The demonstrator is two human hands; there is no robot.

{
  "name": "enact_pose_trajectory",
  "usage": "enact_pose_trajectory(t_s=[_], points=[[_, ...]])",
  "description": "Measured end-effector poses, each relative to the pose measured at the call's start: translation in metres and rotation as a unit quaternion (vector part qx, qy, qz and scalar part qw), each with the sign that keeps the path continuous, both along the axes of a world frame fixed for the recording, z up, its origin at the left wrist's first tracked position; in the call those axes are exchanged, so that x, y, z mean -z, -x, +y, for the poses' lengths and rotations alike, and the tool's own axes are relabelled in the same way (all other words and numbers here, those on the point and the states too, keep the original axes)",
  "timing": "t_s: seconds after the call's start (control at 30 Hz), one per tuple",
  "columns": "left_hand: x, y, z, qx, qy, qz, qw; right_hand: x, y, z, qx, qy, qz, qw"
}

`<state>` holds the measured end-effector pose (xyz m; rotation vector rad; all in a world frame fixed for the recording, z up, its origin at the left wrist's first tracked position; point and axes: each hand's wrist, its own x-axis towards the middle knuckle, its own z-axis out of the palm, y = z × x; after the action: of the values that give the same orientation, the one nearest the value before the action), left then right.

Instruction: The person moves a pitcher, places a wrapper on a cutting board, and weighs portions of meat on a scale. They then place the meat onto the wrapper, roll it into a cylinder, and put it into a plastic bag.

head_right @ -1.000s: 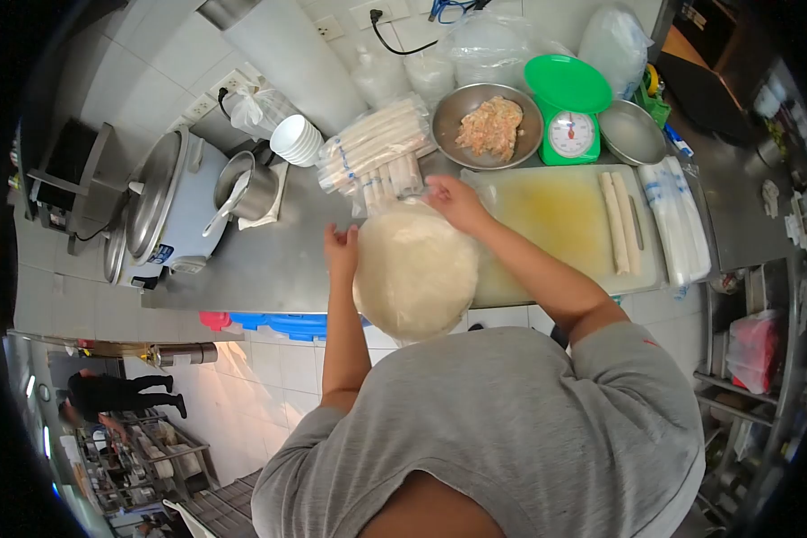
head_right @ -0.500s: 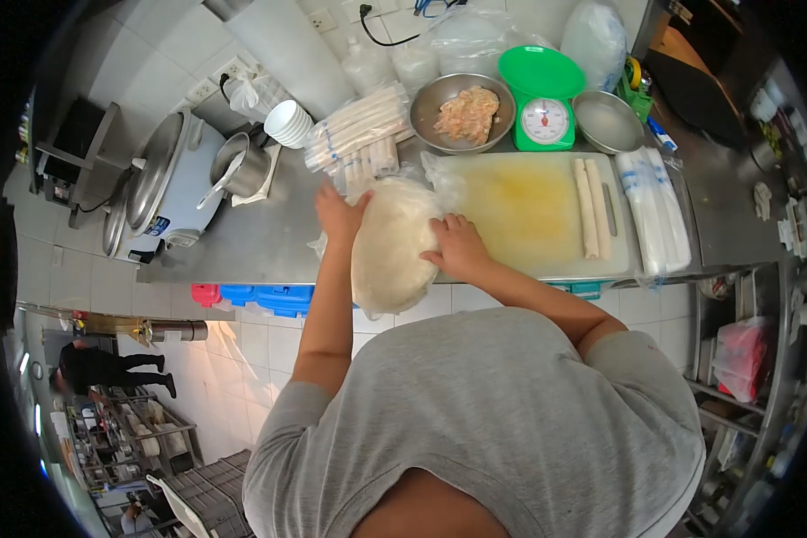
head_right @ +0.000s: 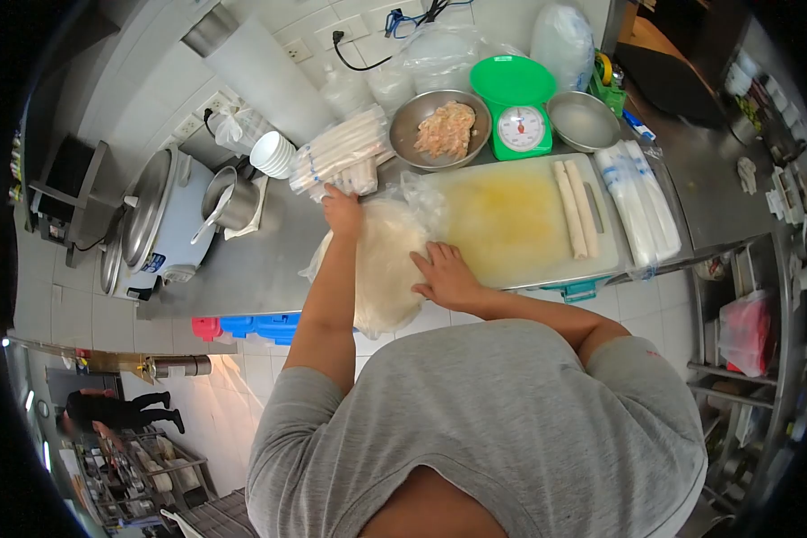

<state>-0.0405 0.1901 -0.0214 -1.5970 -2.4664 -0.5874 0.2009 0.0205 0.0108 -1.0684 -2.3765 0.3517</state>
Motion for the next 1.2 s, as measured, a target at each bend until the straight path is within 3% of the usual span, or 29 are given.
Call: enact_pose_trajectory(t_s=[0.1, 0.2, 0.3, 0.4, 0.5, 0.6, 0.7, 0.8, 1.0, 1.1, 1.2], points=[[-0.006, 0.013, 0.006, 0.03, 0.011, -0.043, 0.999, -0.015, 0.004, 0.003, 0.011, -0.001, -0.015, 1.0], [-0.016, 0.018, -0.007, 0.084, 0.03, -0.112, 0.99, -0.029, 0.01, 0.002, 0.026, -0.075, -0.067, 0.995], [-0.032, 0.011, -0.046, 0.078, 0.016, -0.094, 0.992, -0.035, 0.019, 0.007, -0.058, 0.069, -0.134, 0.987], [-0.031, 0.013, -0.102, 0.064, -0.009, -0.116, 0.991, -0.012, 0.036, 0.016, 0.007, -0.145, -0.029, 0.989], [-0.01, 0.026, -0.146, -0.039, -0.004, -0.081, 0.996, 0.005, 0.046, 0.032, 0.025, -0.159, -0.008, 0.987], [-0.012, 0.044, -0.171, -0.079, -0.033, -0.098, 0.991, 0.005, 0.051, 0.038, 0.005, -0.059, -0.054, 0.997], [-0.003, 0.063, -0.167, 0.014, -0.063, -0.159, 0.985, 0.012, 0.059, 0.043, 0.021, -0.081, -0.072, 0.994], [-0.005, 0.062, -0.158, 0.012, -0.093, -0.22, 0.971, 0.004, 0.063, 0.046, 0.022, -0.023, -0.095, 0.995], [-0.005, 0.078, -0.132, 0.064, -0.159, -0.238, 0.956, -0.002, 0.059, 0.047, 0.014, 0.022, -0.01, 1.0], [-0.019, 0.098, -0.119, 0.084, -0.071, -0.148, 0.983, -0.008, 0.06, 0.052, 0.032, -0.002, -0.013, 0.999], [-0.043, 0.094, -0.119, 0.118, -0.092, 0.004, 0.989, -0.001, 0.059, 0.063, 0.098, -0.006, -0.08, 0.992]])
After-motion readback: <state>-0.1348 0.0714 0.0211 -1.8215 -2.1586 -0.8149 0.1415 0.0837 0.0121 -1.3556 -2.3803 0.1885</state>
